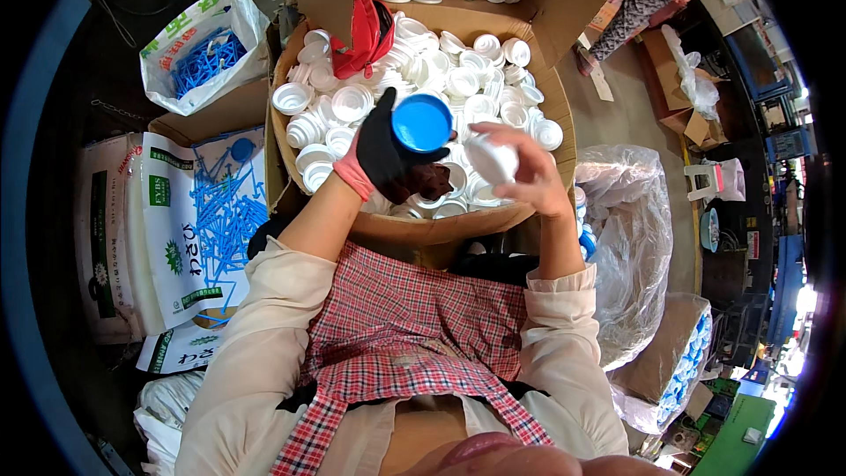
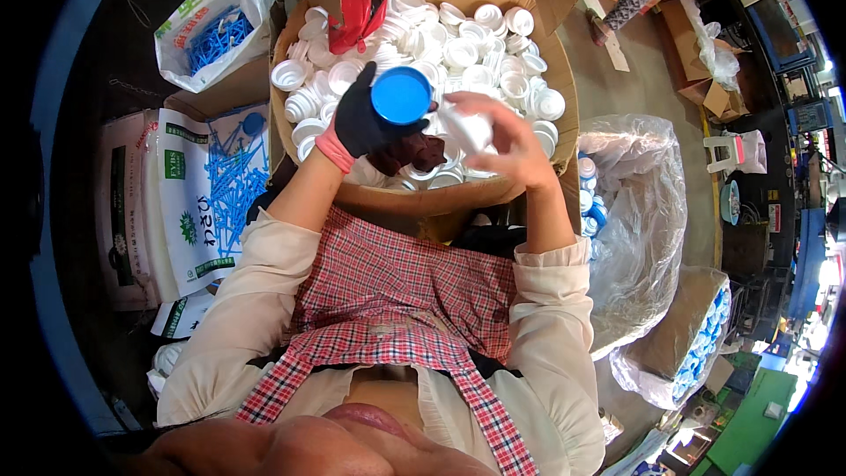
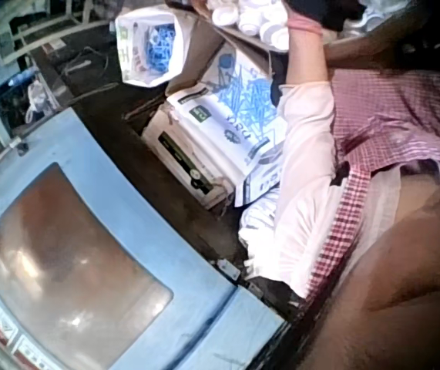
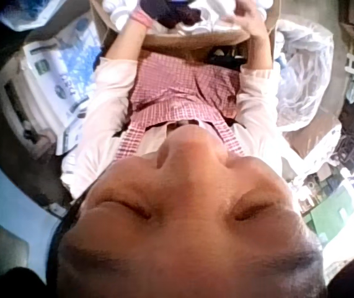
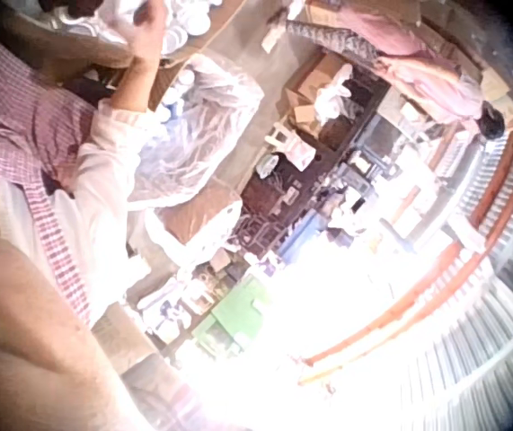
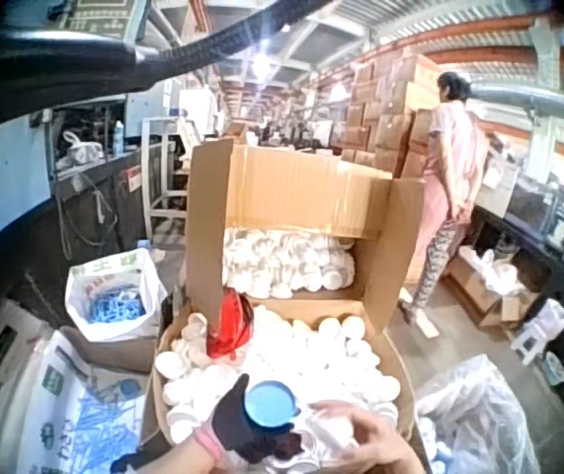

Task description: The person repeatedly picks white plastic bowls and blue lids from a cardboard box, fits each lid onto a bowl, and places the assembled units into a nearby plastic bag. The person also briefly interacts with a machine control panel. The task continues throughout the clip.

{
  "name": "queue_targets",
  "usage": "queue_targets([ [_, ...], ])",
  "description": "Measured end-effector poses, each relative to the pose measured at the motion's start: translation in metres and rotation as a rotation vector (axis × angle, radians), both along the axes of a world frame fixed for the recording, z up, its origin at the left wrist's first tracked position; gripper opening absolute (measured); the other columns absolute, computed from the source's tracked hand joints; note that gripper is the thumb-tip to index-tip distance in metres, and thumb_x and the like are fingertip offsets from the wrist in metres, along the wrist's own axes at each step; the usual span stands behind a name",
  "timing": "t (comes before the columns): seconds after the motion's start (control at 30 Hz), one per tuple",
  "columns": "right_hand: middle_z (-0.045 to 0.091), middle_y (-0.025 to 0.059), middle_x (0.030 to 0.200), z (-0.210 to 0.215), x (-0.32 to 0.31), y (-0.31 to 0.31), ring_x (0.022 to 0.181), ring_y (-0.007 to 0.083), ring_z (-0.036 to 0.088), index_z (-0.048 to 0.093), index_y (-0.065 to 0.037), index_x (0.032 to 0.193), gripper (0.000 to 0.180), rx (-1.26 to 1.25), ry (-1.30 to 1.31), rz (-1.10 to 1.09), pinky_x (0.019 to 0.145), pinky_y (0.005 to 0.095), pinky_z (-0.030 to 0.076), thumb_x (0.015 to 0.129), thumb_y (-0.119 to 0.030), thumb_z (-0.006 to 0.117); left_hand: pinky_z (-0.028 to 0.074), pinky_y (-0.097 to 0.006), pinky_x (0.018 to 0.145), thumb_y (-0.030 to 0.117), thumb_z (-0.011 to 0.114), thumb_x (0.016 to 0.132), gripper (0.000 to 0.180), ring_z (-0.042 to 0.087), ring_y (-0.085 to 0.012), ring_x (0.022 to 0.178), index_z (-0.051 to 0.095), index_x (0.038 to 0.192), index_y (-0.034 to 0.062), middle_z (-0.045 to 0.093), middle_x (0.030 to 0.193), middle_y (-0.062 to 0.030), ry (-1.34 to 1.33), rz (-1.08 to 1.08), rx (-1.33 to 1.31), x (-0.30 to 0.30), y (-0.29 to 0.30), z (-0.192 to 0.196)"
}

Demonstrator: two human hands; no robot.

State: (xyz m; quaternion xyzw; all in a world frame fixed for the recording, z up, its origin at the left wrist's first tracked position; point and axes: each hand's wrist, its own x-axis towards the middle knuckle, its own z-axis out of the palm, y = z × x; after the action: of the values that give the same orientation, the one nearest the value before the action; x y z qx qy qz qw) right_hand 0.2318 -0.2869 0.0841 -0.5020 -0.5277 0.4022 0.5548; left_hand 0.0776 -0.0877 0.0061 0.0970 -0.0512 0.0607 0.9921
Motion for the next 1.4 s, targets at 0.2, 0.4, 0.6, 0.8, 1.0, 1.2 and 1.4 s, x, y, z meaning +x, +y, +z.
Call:
queue_targets([
  [0.2,0.051,0.0103,0.125,-0.021,0.012,0.001,0.115,0.0261,0.053,0.041,-0.011,0.128,0.073,0.161,0.575,-0.179,0.098,0.0397,0.044,0.067,-0.013,0.082,0.036,-0.059,0.101,0.048,0.036,0.095,0.063,0.035,-0.0484,0.129,0.031,0.141,0.0046,0.035,0.142,-0.0233,0.018,0.227,0.429,-0.009,0.000,0.014],
  [0.4,0.047,0.0121,0.130,-0.009,-0.002,0.005,0.120,0.0261,0.048,0.045,-0.010,0.125,0.064,0.134,0.716,-0.133,0.097,0.0384,0.044,0.070,-0.007,0.078,0.018,-0.069,0.107,0.035,0.040,0.094,0.057,0.025,-0.0504,0.134,0.029,0.144,0.0105,0.025,0.148,-0.0240,-0.206,0.091,-0.154,-0.008,-0.006,0.023],
  [0.6,0.048,0.0151,0.129,0.016,-0.061,0.023,0.118,0.0273,0.048,0.049,-0.003,0.127,0.064,0.228,-0.559,-0.400,0.095,0.0369,0.044,0.068,-0.003,0.076,0.039,-0.040,0.105,0.031,0.061,0.087,0.067,0.048,-0.0257,0.125,0.033,0.140,0.0006,0.048,0.136,-0.0163,0.117,0.659,1.265,-0.018,-0.024,0.041],
  [0.8,0.051,0.0170,0.121,0.011,-0.074,0.036,0.107,0.0338,0.051,0.051,-0.002,0.124,0.069,0.339,-0.936,-0.523,0.089,0.0400,0.044,0.063,-0.008,0.082,0.045,-0.030,0.096,0.017,0.076,0.075,0.074,0.059,-0.0197,0.109,0.039,0.136,-0.0017,0.058,0.125,-0.0122,0.063,0.820,1.227,-0.015,-0.037,0.048],
  [1.0,0.051,0.0163,0.120,0.011,-0.076,0.036,0.105,0.0334,0.051,0.051,-0.002,0.123,0.068,0.320,-0.954,-0.528,0.087,0.0401,0.044,0.062,-0.008,0.082,0.041,-0.034,0.102,0.008,0.067,0.082,0.065,0.053,-0.0226,0.117,0.036,0.138,-0.0017,0.053,0.130,-0.0150,0.000,0.834,1.351,-0.018,-0.036,0.049],
  [1.2,0.051,0.0161,0.120,0.009,-0.075,0.037,0.105,0.0334,0.051,0.052,-0.002,0.123,0.068,0.338,-0.960,-0.527,0.087,0.0399,0.044,0.062,-0.007,0.082,0.040,-0.033,0.102,0.005,0.066,0.082,0.064,0.051,-0.0212,0.118,0.036,0.138,-0.0012,0.052,0.131,-0.0140,-0.011,0.719,1.112,-0.016,-0.036,0.043],
  [1.4,0.051,0.0163,0.120,0.012,-0.076,0.037,0.105,0.0337,0.051,0.052,-0.002,0.123,0.068,0.334,-0.963,-0.519,0.087,0.0400,0.044,0.062,-0.007,0.081,0.042,-0.031,0.099,0.006,0.067,0.081,0.064,0.051,-0.0184,0.116,0.038,0.138,0.0009,0.050,0.134,-0.0115,-0.008,0.774,1.250,-0.017,-0.036,0.043],
])
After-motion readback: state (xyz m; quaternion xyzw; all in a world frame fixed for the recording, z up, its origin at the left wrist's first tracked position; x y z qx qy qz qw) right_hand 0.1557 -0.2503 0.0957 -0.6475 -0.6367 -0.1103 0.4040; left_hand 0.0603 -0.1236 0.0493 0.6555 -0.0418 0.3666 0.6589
